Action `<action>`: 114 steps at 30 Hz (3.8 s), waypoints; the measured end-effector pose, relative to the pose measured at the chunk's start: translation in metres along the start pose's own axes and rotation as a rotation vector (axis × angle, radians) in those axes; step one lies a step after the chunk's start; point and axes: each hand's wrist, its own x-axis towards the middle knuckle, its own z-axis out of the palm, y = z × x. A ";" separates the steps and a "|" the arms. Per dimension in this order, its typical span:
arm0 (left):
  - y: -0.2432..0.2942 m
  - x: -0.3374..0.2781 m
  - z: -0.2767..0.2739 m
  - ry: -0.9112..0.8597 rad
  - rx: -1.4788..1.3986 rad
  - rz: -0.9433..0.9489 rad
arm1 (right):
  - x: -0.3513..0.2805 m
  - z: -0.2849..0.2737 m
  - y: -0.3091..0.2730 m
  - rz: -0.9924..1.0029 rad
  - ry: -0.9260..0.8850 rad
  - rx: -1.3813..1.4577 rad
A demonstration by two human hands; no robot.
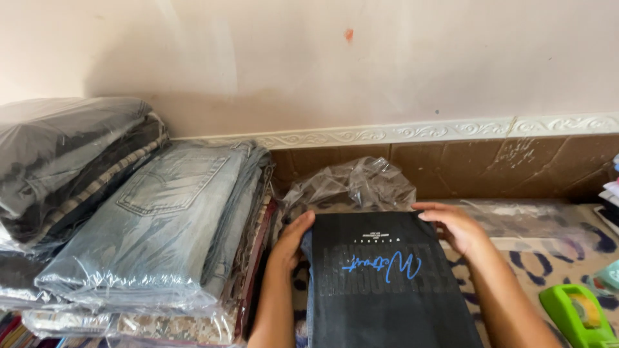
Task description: The person places folded jeans into a clear plastic bag and seals it using a tape dispenser. They then repeat the process with another pair of jeans, folding them and securing the bag with tape.
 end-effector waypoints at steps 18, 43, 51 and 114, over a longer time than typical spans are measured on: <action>0.007 -0.034 0.031 0.372 1.061 0.454 | 0.001 -0.007 0.054 -0.916 0.600 -1.560; -0.021 -0.122 -0.003 -0.011 0.612 0.457 | -0.107 -0.034 0.050 -1.265 0.149 -1.287; -0.030 -0.135 0.007 0.043 0.645 0.550 | -0.107 -0.029 0.054 -1.201 0.082 -0.958; -0.056 -0.151 -0.017 0.157 1.031 0.098 | -0.082 -0.094 0.138 -0.535 -0.181 -1.036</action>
